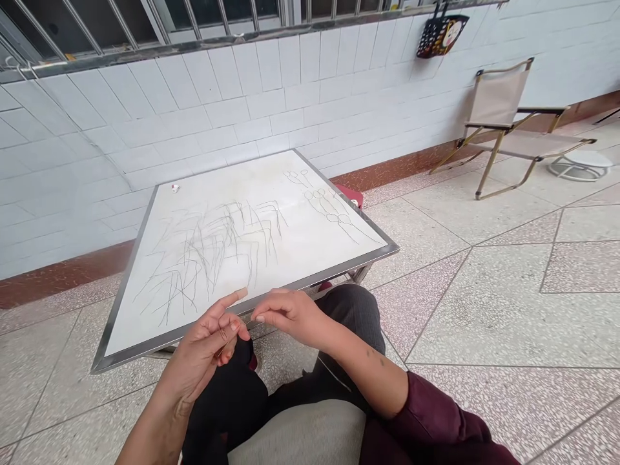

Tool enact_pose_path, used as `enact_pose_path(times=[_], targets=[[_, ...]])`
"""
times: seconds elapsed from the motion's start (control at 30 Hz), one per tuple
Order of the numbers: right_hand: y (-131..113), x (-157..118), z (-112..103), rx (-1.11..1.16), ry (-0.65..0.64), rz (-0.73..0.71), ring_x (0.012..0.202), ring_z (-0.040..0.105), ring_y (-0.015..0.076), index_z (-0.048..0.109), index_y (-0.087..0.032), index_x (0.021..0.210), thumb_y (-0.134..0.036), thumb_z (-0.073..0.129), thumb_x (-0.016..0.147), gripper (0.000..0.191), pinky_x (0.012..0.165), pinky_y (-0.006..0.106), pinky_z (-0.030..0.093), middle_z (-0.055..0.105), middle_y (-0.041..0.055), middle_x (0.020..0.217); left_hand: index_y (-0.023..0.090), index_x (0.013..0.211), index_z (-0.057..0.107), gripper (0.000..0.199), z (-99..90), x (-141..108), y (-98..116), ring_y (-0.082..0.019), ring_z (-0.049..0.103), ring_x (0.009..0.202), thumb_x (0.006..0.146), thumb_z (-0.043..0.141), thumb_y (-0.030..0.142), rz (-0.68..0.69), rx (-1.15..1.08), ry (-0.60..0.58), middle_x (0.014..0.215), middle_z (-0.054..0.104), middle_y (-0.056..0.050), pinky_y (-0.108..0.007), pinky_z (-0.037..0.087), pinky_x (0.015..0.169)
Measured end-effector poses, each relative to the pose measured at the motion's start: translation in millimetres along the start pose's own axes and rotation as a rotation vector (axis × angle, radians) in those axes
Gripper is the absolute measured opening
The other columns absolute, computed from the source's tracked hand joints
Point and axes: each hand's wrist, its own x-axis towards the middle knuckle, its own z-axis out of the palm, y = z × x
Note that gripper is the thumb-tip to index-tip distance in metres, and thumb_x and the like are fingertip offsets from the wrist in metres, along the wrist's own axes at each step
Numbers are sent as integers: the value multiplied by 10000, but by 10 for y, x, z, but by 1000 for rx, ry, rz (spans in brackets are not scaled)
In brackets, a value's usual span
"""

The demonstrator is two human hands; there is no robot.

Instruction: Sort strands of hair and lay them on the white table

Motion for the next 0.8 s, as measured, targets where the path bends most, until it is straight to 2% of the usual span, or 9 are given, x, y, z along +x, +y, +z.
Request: enact_pose_path(times=[0.1, 0.17, 0.27, 0.4, 0.57, 0.8], targets=[[-16, 4, 3, 6, 33, 33, 676, 592, 126, 745, -223, 913, -392, 576, 952, 242, 642, 241, 459, 675, 17, 773, 213, 1397, 513, 601, 3, 9, 34, -140, 543, 626, 867, 626, 473, 7, 15, 8, 812, 692, -53, -277, 422, 598], [-18, 6, 14, -9, 26, 10, 686, 589, 127, 740, -218, 900, -344, 583, 949, 207, 652, 237, 453, 662, 12, 752, 203, 1357, 556, 573, 19, 39, 37, -157, 558, 691, 849, 661, 444, 29, 58, 2, 805, 694, -55, -286, 433, 641], [-22, -5, 19, -54, 6, 12, 675, 561, 122, 726, -222, 955, -282, 581, 942, 159, 640, 233, 435, 635, 5, 751, 202, 1309, 606, 541, 42, 95, 19, -139, 510, 656, 811, 714, 385, 59, 98, 9, 752, 671, -32, -268, 401, 613], [-46, -36, -1, -57, -4, 94, 607, 491, 97, 689, -232, 1047, -212, 579, 907, 179, 573, 213, 390, 590, -7, 793, 214, 1319, 601, 551, 48, 119, 3, -123, 476, 618, 803, 720, 366, 56, 84, 30, 762, 674, -31, -258, 386, 586], [-66, -44, 15, -34, 30, 125, 585, 448, 93, 666, -209, 952, -188, 580, 889, 108, 559, 210, 366, 532, -26, 730, 236, 1312, 604, 590, 82, 85, 27, -111, 479, 611, 757, 759, 360, 99, 74, 95, 949, 704, -61, -262, 422, 569], [-77, -32, 77, -38, 126, 143, 583, 451, 101, 636, -195, 843, -184, 591, 878, 58, 549, 212, 346, 523, -34, 673, 221, 1256, 642, 530, 131, 86, 46, -120, 501, 606, 755, 750, 353, 141, 156, 154, 934, 724, -56, -283, 460, 604]])
